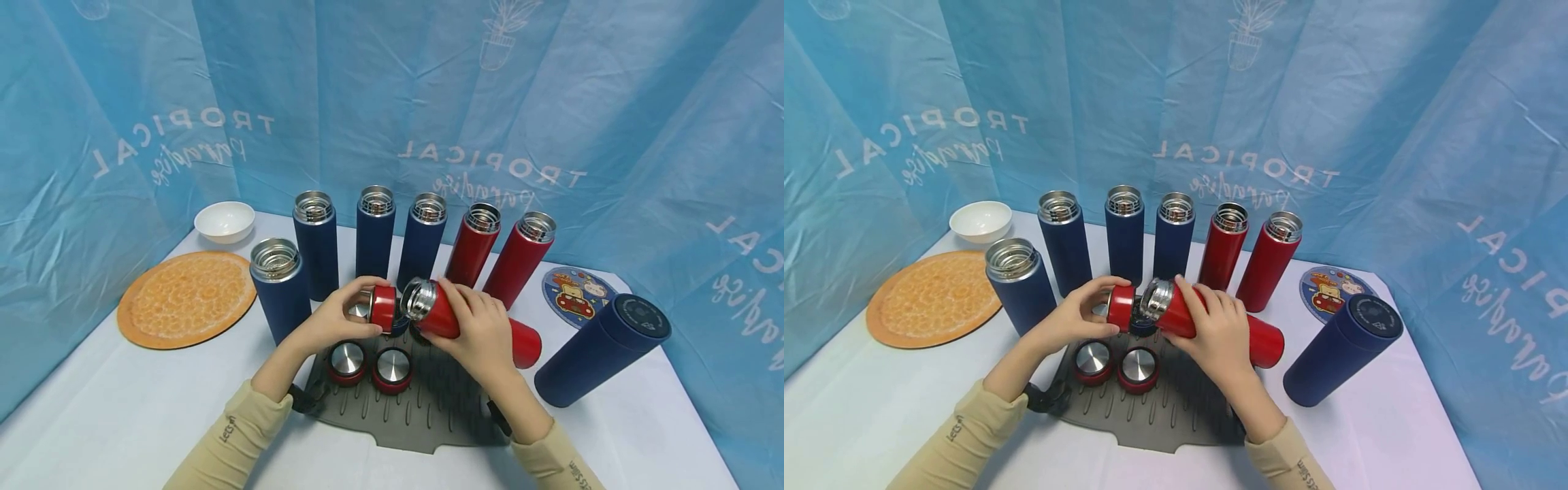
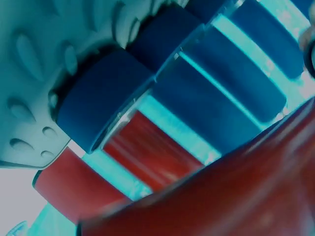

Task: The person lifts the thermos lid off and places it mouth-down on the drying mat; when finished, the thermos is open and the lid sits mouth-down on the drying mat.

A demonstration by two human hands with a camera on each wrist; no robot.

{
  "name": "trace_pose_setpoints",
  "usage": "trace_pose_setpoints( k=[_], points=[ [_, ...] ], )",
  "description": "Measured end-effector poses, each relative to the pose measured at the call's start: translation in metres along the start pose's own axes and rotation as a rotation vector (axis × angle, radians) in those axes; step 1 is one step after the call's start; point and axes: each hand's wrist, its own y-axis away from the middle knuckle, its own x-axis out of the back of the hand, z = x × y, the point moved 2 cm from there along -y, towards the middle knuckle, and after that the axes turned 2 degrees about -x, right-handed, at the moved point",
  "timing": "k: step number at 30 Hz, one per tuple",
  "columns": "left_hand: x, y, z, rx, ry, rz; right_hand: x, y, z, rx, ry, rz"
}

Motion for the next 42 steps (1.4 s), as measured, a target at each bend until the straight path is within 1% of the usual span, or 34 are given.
trace_pose_setpoints(
  k=[4, 8, 10, 12, 14, 19, 21, 23, 26, 32, 38, 40, 42],
  points=[
    [-0.001, 0.001, -0.001, 0.02, 0.005, -0.002, 0.009, -0.006, 0.018, -0.232, -0.222, 0.099],
    [-0.002, 0.001, -0.002, 0.024, -0.002, -0.019, 0.017, -0.008, 0.04, -0.459, -0.475, 0.275],
    [-0.003, 0.001, -0.002, 0.028, -0.01, -0.025, 0.021, -0.008, 0.051, -0.565, -0.559, 0.366],
    [-0.003, 0.001, -0.003, 0.034, -0.016, -0.027, 0.024, -0.006, 0.06, -0.66, -0.606, 0.436],
    [-0.004, 0.001, -0.004, 0.04, -0.018, -0.029, 0.025, -0.005, 0.069, -0.734, -0.65, 0.485],
    [-0.006, 0.002, -0.004, 0.071, -0.032, -0.045, 0.019, -0.004, 0.086, -0.885, -0.759, 0.551],
    [-0.007, 0.001, -0.004, 0.073, -0.049, -0.053, 0.015, -0.004, 0.091, -0.96, -0.78, 0.572],
    [-0.008, 0.001, -0.005, 0.062, -0.058, -0.069, 0.012, -0.003, 0.095, -1.027, -0.784, 0.597],
    [-0.01, 0.0, -0.006, 0.041, -0.076, -0.092, 0.008, -0.001, 0.102, -1.103, -0.767, 0.629],
    [-0.015, 0.002, -0.006, 0.038, -0.129, -0.108, 0.003, 0.004, 0.11, -1.187, -0.751, 0.67],
    [-0.025, 0.0, -0.008, 0.082, -0.129, -0.101, 0.001, 0.007, 0.111, -1.21, -0.721, 0.668],
    [-0.03, -0.001, -0.009, 0.081, -0.155, -0.1, 0.001, 0.007, 0.112, -1.214, -0.706, 0.661],
    [-0.036, -0.003, -0.009, 0.065, -0.205, -0.102, 0.0, 0.008, 0.113, -1.209, -0.687, 0.66]
  ],
)
